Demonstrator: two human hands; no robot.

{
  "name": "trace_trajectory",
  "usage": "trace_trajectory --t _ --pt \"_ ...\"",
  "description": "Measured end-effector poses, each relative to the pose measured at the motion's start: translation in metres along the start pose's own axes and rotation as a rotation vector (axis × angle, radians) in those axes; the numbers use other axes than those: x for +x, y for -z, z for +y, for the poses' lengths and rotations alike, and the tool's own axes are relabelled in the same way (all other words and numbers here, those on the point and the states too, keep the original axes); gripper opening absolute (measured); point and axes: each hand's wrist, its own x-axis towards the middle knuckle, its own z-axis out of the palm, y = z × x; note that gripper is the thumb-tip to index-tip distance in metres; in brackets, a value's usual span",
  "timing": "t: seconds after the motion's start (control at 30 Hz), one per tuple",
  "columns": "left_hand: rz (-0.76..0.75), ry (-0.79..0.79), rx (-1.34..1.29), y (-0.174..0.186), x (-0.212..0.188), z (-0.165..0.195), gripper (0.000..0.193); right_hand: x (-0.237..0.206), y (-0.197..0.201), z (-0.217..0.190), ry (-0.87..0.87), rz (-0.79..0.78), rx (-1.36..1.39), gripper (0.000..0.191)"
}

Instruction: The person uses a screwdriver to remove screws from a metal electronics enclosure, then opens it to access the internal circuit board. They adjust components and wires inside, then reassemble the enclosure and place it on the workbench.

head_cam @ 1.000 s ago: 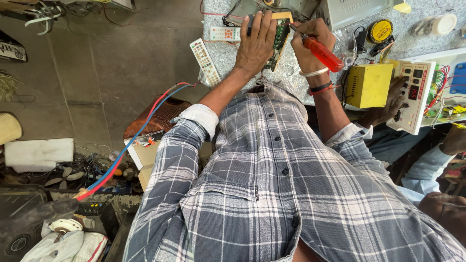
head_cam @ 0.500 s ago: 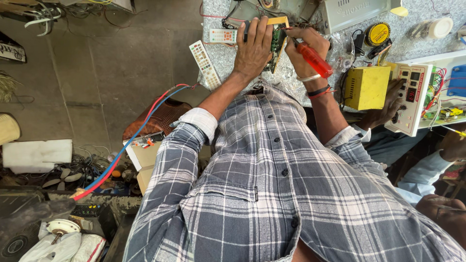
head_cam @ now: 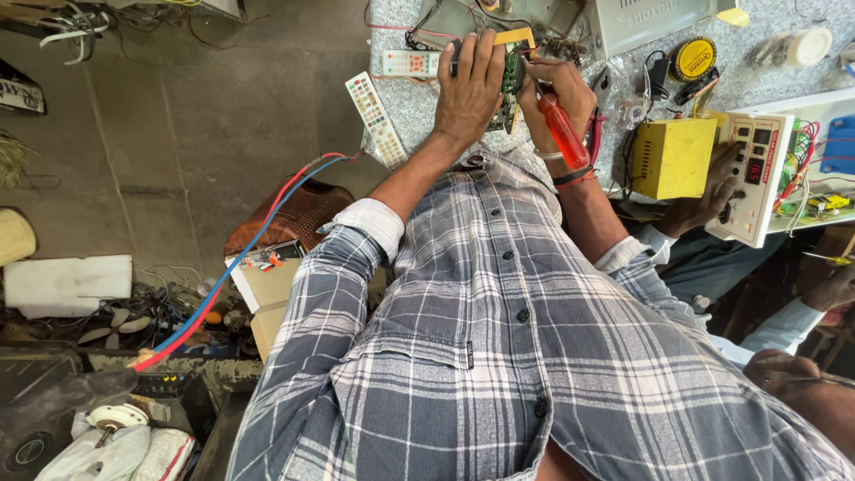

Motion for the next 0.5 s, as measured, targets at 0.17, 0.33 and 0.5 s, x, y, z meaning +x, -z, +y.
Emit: trace_trajectory --t 0.17,0.33,0.5 --pt "-0.016 0.009 0.000 0.0014 -0.0007 -0.0022 0.098 0.0031 -0.0020 0.0002 0.056 -0.003 -0.021 0.015" --pt "0.002 0.018 -0.009 0.0016 -0.0031 -0.0033 0.099 0.0040 -0.0034 -0.0015 0.058 -0.015 0.004 0.014" --pt "0.009 0.021 -0.014 0.0009 -0.0043 -0.0026 0.100 0.0062 -0.0014 -0.0037 0.055 -0.038 0.002 0.012"
